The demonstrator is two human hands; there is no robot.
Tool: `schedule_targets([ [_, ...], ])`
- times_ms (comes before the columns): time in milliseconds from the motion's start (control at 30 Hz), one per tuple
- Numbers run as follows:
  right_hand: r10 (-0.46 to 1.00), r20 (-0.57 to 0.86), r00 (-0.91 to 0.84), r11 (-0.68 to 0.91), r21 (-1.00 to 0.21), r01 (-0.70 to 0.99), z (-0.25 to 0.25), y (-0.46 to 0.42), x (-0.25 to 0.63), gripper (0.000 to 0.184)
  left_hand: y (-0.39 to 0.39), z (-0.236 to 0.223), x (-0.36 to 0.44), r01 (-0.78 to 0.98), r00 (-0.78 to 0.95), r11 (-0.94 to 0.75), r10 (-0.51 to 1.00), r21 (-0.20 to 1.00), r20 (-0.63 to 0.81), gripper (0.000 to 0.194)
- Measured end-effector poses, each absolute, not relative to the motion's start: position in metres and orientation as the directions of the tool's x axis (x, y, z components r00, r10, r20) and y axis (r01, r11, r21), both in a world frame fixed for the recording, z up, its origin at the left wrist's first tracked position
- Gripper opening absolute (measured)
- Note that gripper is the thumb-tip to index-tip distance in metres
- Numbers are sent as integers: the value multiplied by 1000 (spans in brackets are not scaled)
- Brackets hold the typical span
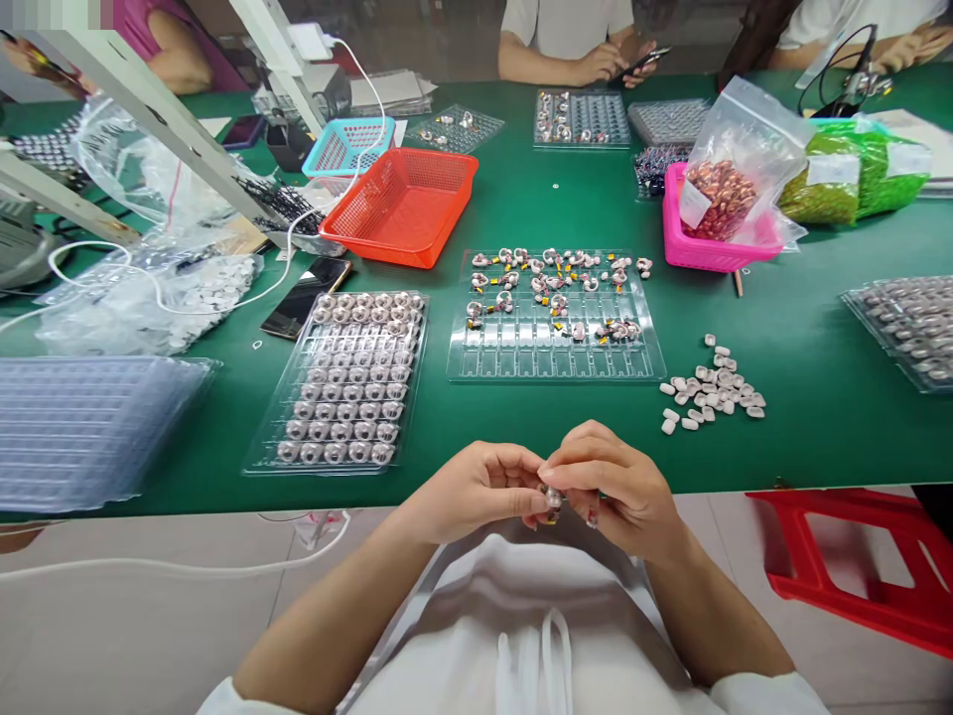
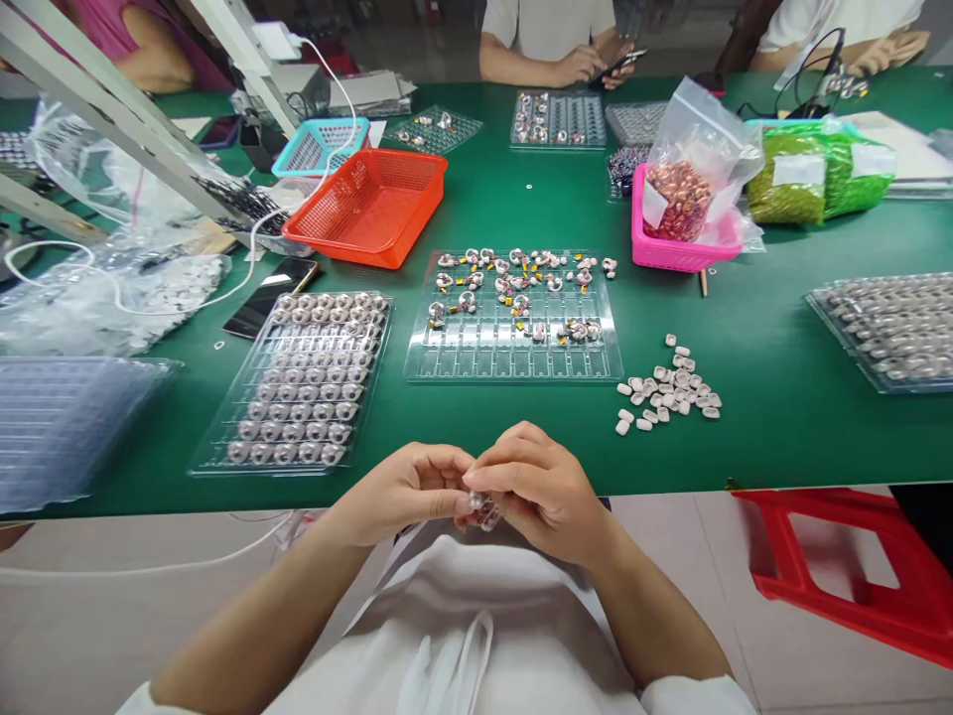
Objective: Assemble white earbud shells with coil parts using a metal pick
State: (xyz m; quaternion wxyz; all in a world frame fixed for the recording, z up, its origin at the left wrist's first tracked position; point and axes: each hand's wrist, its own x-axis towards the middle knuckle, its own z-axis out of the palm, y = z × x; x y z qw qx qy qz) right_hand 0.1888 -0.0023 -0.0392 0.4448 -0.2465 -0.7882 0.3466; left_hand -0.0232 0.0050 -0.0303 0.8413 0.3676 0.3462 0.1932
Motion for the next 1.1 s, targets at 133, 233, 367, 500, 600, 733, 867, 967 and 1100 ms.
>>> schedule_targets([
  [133,611,510,-605,683,-726,78,-31,5,187,32,13,-27,-19,0,767,650,488,760,-417,14],
  [233,618,482,-621,680,-724,115,-28,6,191,33,14,-24,-13,-7,757,619,517,786,-400,9],
  [367,785,434,-442,570,-786,240,-29,-3,198,32,11,-21,-8,-103,596,592,680,799,-427,19],
  [500,862,406,-303,498,-789,359,-38,-15,194,29,7,-22,-5,-182,415,542,799,820,-436,24],
  [600,840,461,-287,543,-702,460,-46,-19,184,24,5,-24,-2,-213,380,521,823,827,-421,22],
  [733,821,502,-272,564,-635,528,-50,-19,180,23,1,-28,0,-180,365,484,841,856,-399,23],
  [867,881,374,-290,469,-773,427,-44,-17,187,20,1,-30,-8,39,368,334,871,942,-325,23],
  [967,919,208,-334,326,-877,353,-38,-16,192,13,2,-29,-13,202,425,109,885,973,-187,21],
  [1100,945,38,-325,156,-925,346,-33,-16,193,8,4,-30,-16,249,462,-41,883,968,-82,23],
])
